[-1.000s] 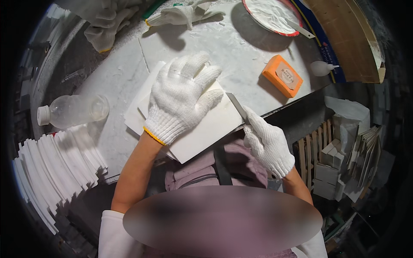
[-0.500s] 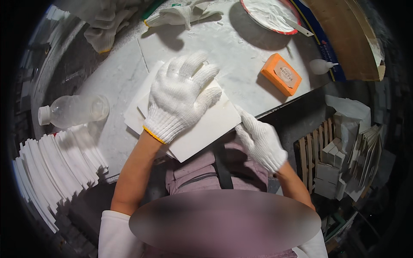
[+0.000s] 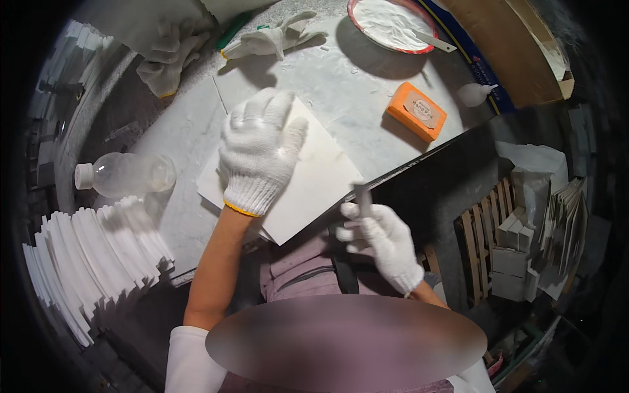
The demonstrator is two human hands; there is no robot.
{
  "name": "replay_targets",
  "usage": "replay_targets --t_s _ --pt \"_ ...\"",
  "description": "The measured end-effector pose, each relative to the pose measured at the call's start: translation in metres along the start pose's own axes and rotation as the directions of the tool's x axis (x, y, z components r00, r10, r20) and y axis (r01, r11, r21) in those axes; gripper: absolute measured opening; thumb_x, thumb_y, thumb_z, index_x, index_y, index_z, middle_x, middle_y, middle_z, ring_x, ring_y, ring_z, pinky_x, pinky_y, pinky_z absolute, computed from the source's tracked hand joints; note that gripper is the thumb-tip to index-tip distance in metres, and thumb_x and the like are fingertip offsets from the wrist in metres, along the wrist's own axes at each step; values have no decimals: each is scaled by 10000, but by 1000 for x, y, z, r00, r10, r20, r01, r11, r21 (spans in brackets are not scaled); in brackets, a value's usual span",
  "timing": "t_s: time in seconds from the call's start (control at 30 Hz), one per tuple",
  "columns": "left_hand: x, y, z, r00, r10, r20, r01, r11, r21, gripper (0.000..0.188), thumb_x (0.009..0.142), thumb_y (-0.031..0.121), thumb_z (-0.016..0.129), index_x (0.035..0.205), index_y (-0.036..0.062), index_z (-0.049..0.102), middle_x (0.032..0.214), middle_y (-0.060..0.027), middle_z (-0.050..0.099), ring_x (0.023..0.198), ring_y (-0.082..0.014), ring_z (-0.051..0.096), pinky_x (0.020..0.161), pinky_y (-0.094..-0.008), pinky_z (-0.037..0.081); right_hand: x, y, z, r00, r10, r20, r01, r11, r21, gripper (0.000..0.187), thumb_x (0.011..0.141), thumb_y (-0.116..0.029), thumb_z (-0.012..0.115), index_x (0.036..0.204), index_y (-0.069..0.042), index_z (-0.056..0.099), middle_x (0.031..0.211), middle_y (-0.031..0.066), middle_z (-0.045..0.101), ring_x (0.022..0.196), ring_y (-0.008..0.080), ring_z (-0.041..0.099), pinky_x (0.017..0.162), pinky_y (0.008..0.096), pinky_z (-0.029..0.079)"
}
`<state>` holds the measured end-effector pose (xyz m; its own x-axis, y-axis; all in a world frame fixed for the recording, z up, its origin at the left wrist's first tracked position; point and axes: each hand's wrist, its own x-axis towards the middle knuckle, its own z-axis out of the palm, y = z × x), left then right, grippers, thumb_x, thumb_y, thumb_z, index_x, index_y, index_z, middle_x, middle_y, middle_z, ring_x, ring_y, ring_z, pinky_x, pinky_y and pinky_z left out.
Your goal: The person repeatedly picks up white square tiles, applies a white paste to their edges using a small metal spatula, and stacks them on a pile. The person handles the tiles one at a time, turning them over to coat different edges before stacking.
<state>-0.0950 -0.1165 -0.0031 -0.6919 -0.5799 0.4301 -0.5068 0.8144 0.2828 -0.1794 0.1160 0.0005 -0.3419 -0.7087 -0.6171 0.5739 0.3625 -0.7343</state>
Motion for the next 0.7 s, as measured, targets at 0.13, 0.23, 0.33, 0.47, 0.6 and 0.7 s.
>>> replay_targets --t_s 0.13,0.23,0.33,0.47,0.6,0.7 --pt "-12 -4 -6 990 -139 31 137 989 52 385 832 307 720 1162 112 691 1171 -115 644 1013 -342 606 910 -464 488 12 21 22 975 -218 47 219 975 -31 286 1059 -156 522 1273 29 561 1117 89 675 977 138 643 854 293 546" --pt "-16 9 -23 983 -173 66 169 984 61 359 836 223 708 1138 39 649 1045 -172 641 983 -387 593 847 -486 478 15 12 29 981 -193 -37 187 975 -117 275 1057 -157 529 1252 30 578 1105 82 678 963 139 648 865 292 545" --pt "-24 -2 -31 975 -211 72 205 975 90 483 830 298 707 1244 65 621 1075 -188 641 997 -380 596 862 -487 477 31 -5 25 954 -287 -90 269 947 -176 249 1049 -130 530 1231 27 597 1065 68 677 921 118 629 828 270 537" --pt "-43 12 -44 933 -320 165 286 937 201 558 814 356 724 1294 94 613 1067 -168 643 966 -361 611 834 -488 494 59 -29 11 888 -458 -34 401 809 -430 235 1021 -114 557 1196 25 628 954 55 673 871 95 582 792 248 493" --pt "-55 10 -45 932 -319 171 277 933 230 570 798 411 741 1282 136 620 1073 -127 636 910 -335 638 780 -463 522 71 -44 0 906 -417 75 403 793 -457 273 1016 -179 587 1178 28 661 1021 77 711 932 139 631 848 281 505" --pt "-53 14 -43 940 -321 119 284 925 253 551 803 385 732 1276 119 637 1196 -120 602 1092 -330 563 977 -476 423 69 -49 -11 905 -424 33 416 866 -279 291 1020 -186 598 1207 26 665 988 46 697 900 99 618 823 250 500"
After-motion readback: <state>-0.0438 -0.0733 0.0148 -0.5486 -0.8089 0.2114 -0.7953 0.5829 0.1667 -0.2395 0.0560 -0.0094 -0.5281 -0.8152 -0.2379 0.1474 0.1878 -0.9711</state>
